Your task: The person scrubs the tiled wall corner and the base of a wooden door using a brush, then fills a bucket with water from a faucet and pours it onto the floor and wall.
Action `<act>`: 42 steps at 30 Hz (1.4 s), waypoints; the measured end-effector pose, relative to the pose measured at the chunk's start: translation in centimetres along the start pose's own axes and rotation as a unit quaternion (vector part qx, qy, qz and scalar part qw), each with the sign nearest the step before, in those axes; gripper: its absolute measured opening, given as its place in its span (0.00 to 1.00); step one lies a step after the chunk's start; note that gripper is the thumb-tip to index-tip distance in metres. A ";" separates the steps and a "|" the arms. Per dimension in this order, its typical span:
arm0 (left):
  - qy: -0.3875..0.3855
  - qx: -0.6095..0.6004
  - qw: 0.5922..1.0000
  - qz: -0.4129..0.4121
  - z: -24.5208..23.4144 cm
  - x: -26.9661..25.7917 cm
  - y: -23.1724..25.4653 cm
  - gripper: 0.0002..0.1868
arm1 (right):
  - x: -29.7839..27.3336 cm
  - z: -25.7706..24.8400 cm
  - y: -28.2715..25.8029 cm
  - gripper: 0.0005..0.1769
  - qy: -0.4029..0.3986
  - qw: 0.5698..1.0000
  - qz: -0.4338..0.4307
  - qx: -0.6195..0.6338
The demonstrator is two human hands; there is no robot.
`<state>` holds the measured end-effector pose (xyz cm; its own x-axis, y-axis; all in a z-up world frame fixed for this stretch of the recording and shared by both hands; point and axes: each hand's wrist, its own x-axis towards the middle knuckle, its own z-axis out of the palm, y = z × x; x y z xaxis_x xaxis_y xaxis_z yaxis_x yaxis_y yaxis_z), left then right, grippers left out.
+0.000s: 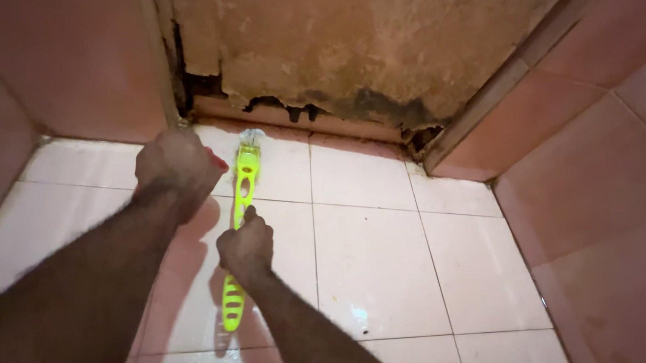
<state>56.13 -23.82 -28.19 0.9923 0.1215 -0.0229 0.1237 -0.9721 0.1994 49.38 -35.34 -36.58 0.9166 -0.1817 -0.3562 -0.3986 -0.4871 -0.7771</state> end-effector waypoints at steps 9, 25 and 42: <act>0.011 -0.020 1.000 0.015 0.7 4.3 6.3 0.34 | 1.3 1.0 1.7 0.37 0.122 0.991 -0.038 0.041; -0.024 0.049 0.976 0.212 4.1 10.5 16.7 0.21 | 8.8 -9.8 6.9 0.38 0.140 0.964 0.166 0.154; 0.067 -0.123 0.986 0.090 4.8 10.4 8.8 0.40 | 9.9 -13.6 13.4 0.28 -0.047 0.940 -0.167 -0.294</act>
<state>67.52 -32.08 -31.35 0.9869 -0.0074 0.1609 -0.0754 -0.9040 0.4209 53.59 -55.24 -43.47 0.9695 0.1275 -0.2092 0.0223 -0.8962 -0.4430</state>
